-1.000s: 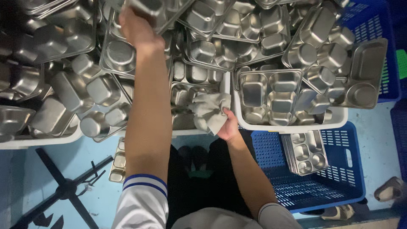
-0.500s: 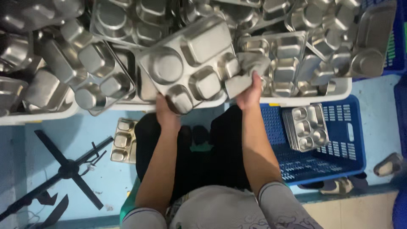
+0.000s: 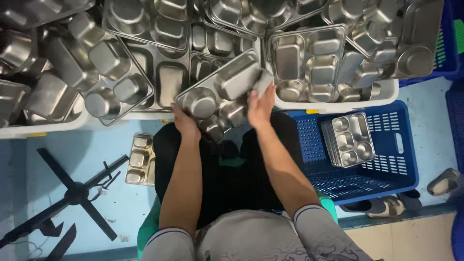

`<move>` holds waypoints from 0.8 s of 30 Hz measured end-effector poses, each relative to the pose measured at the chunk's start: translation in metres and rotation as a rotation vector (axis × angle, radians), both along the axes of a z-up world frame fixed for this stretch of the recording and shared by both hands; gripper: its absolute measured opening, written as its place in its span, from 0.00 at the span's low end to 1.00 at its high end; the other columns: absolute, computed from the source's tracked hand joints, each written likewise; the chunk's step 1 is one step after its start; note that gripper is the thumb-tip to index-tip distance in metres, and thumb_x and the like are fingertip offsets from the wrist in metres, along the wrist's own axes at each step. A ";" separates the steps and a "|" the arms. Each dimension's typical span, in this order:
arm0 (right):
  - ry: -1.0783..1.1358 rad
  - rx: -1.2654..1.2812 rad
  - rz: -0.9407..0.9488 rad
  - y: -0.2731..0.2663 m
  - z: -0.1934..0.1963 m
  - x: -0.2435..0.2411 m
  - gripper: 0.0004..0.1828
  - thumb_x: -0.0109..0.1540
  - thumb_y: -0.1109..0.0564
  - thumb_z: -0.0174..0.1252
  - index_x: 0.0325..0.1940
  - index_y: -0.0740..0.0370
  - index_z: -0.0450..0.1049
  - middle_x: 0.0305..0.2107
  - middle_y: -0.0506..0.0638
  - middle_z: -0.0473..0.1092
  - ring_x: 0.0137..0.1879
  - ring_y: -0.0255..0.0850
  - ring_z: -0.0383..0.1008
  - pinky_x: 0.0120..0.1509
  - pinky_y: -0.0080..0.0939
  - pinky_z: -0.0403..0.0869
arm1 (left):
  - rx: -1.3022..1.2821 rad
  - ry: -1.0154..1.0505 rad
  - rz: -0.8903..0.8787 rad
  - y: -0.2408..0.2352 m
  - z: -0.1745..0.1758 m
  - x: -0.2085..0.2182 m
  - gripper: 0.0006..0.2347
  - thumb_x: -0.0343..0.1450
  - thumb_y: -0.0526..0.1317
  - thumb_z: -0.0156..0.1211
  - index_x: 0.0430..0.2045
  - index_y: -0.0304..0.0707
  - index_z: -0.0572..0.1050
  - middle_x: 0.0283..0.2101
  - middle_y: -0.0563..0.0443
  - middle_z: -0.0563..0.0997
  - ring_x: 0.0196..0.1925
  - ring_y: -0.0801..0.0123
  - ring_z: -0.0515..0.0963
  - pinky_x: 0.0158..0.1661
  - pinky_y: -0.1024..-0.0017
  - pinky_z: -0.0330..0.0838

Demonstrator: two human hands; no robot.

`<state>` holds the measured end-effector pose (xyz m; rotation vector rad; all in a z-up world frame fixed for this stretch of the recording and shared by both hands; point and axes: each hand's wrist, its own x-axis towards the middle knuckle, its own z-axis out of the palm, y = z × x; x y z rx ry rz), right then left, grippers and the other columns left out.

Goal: The person wipes compartmentalized stainless steel trays with a cloth and places them into a blue basket. The person repeatedly picks trays from a large pile, wipes them, and stacks them in the basket.

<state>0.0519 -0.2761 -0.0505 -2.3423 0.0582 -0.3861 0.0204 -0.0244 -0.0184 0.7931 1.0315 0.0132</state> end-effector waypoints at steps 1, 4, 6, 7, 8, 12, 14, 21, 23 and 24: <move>-0.016 -0.062 0.014 0.018 0.008 -0.009 0.42 0.73 0.37 0.37 0.80 0.73 0.42 0.77 0.73 0.43 0.83 0.69 0.34 0.85 0.63 0.37 | 0.004 -0.008 0.010 0.000 -0.005 0.001 0.35 0.76 0.64 0.41 0.71 0.36 0.60 0.70 0.34 0.59 0.68 0.44 0.58 0.64 0.52 0.53; 0.117 0.163 0.183 0.088 0.040 -0.033 0.39 0.74 0.42 0.41 0.81 0.66 0.41 0.77 0.76 0.30 0.82 0.71 0.26 0.81 0.69 0.30 | 0.028 -0.121 0.024 0.003 -0.025 0.006 0.35 0.74 0.64 0.40 0.68 0.35 0.61 0.67 0.42 0.68 0.64 0.52 0.71 0.60 0.58 0.67; 0.274 0.015 0.342 0.126 0.066 -0.044 0.37 0.69 0.46 0.46 0.78 0.62 0.45 0.75 0.72 0.38 0.80 0.71 0.34 0.79 0.71 0.34 | 0.103 -0.141 -0.047 0.002 -0.034 0.011 0.35 0.74 0.65 0.38 0.65 0.33 0.65 0.64 0.39 0.73 0.61 0.50 0.75 0.58 0.59 0.70; 0.147 -0.465 0.486 0.134 0.080 -0.049 0.36 0.66 0.48 0.49 0.77 0.58 0.51 0.73 0.70 0.49 0.80 0.71 0.43 0.82 0.71 0.40 | 0.170 -0.105 -0.116 0.002 -0.036 0.015 0.35 0.75 0.65 0.36 0.64 0.31 0.68 0.63 0.37 0.76 0.60 0.49 0.76 0.58 0.61 0.70; 0.066 -0.452 0.439 0.141 0.091 -0.044 0.36 0.66 0.48 0.49 0.77 0.59 0.52 0.73 0.68 0.51 0.79 0.73 0.44 0.82 0.70 0.41 | 0.238 -0.065 -0.183 0.001 -0.037 0.015 0.36 0.76 0.65 0.34 0.63 0.30 0.71 0.61 0.35 0.79 0.59 0.49 0.78 0.58 0.62 0.69; 0.111 -0.032 0.422 0.138 0.107 -0.015 0.35 0.69 0.50 0.46 0.79 0.63 0.51 0.72 0.66 0.56 0.76 0.71 0.52 0.80 0.61 0.52 | 0.061 -0.318 -0.060 -0.005 -0.027 0.007 0.31 0.77 0.61 0.36 0.63 0.30 0.65 0.63 0.40 0.73 0.62 0.55 0.75 0.61 0.61 0.70; 0.206 0.189 0.422 0.129 0.090 -0.014 0.35 0.71 0.50 0.44 0.80 0.66 0.49 0.72 0.68 0.55 0.76 0.68 0.55 0.79 0.57 0.57 | 0.041 -0.268 -0.022 -0.008 -0.018 0.003 0.30 0.77 0.59 0.37 0.61 0.29 0.68 0.61 0.39 0.75 0.59 0.54 0.77 0.58 0.59 0.72; 0.435 1.078 0.220 0.110 -0.027 -0.118 0.20 0.76 0.47 0.47 0.65 0.64 0.65 0.53 0.58 0.68 0.56 0.53 0.68 0.62 0.52 0.68 | 0.036 -0.232 0.056 -0.007 -0.008 0.015 0.31 0.77 0.59 0.40 0.59 0.23 0.69 0.60 0.33 0.75 0.58 0.48 0.76 0.56 0.55 0.72; 0.766 1.468 -0.008 0.091 -0.040 -0.145 0.22 0.76 0.44 0.47 0.64 0.63 0.67 0.50 0.57 0.68 0.53 0.50 0.67 0.59 0.52 0.68 | 0.045 -0.178 0.040 -0.004 -0.016 0.010 0.31 0.76 0.59 0.43 0.62 0.27 0.67 0.63 0.38 0.73 0.62 0.51 0.73 0.61 0.57 0.68; 0.845 1.124 -0.077 0.074 -0.037 -0.159 0.27 0.74 0.40 0.45 0.62 0.65 0.70 0.50 0.60 0.71 0.53 0.51 0.69 0.60 0.52 0.70 | 0.003 -0.201 0.109 -0.002 -0.021 0.007 0.30 0.76 0.59 0.44 0.63 0.29 0.66 0.64 0.40 0.72 0.63 0.51 0.72 0.62 0.56 0.67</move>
